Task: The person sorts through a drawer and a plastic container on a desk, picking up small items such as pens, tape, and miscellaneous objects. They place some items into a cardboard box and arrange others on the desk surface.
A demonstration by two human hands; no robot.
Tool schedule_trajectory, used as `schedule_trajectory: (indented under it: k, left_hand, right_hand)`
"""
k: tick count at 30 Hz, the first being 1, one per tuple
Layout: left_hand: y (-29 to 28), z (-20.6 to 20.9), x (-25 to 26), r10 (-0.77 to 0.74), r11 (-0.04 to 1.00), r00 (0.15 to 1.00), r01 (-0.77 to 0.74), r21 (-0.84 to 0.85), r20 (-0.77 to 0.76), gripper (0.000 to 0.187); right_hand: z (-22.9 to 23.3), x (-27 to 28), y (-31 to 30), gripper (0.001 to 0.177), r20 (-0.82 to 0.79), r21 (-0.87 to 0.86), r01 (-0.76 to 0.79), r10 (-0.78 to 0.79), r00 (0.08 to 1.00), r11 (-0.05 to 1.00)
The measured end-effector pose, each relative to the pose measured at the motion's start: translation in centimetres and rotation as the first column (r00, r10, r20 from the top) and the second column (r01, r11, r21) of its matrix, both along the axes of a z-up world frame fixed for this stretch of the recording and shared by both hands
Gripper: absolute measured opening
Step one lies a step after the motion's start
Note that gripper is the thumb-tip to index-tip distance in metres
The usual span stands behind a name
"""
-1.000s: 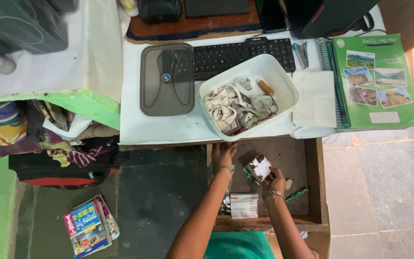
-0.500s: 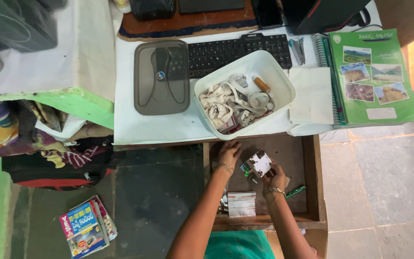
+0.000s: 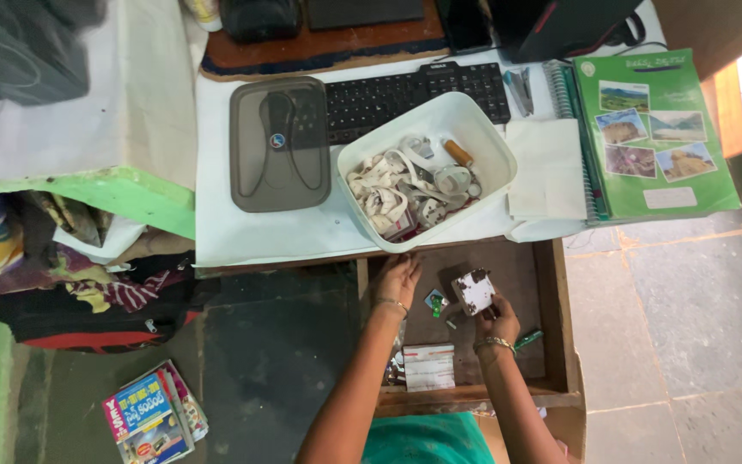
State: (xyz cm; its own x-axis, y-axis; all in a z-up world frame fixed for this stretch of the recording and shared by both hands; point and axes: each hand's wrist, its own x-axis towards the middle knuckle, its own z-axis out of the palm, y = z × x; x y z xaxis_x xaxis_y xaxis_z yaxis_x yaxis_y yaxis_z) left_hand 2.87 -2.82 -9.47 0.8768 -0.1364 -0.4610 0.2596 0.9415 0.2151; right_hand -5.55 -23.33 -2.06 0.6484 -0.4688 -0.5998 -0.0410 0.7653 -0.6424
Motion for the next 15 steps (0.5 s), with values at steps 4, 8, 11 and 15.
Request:
schedule_trajectory:
  k: [4,8,11,15]
  left_hand:
    - [-2.2,0.6,-0.1,-0.165,0.985,0.983,0.168,0.038,-0.083,0.038]
    - [-4.6,1.3,1.3,-0.154,0.988,0.987,0.155,-0.012,0.045,0.043]
    - [-5.5,1.4,1.2,-0.111,0.994,0.989,0.112,-0.003,0.096,0.051]
    - [-6.3,0.7,0.2,-0.169,0.985,0.985,0.168,0.025,0.026,0.054]
  right_hand:
    - [0.6,0.4,-1.3,0.031,0.013,-0.038,0.023,-0.022,1.000,0.999]
    - [1.6,0.2,-2.6,0.033,-0.044,-0.084,0.010,-0.014,0.999,0.996]
    - [1.9,-0.2,-3.3,0.031,-0.064,-0.073,0.045,-0.050,0.997,0.996]
    - [1.1,-0.7,-4.3,0.033,-0.030,-0.033,0.066,-0.067,0.997,0.997]
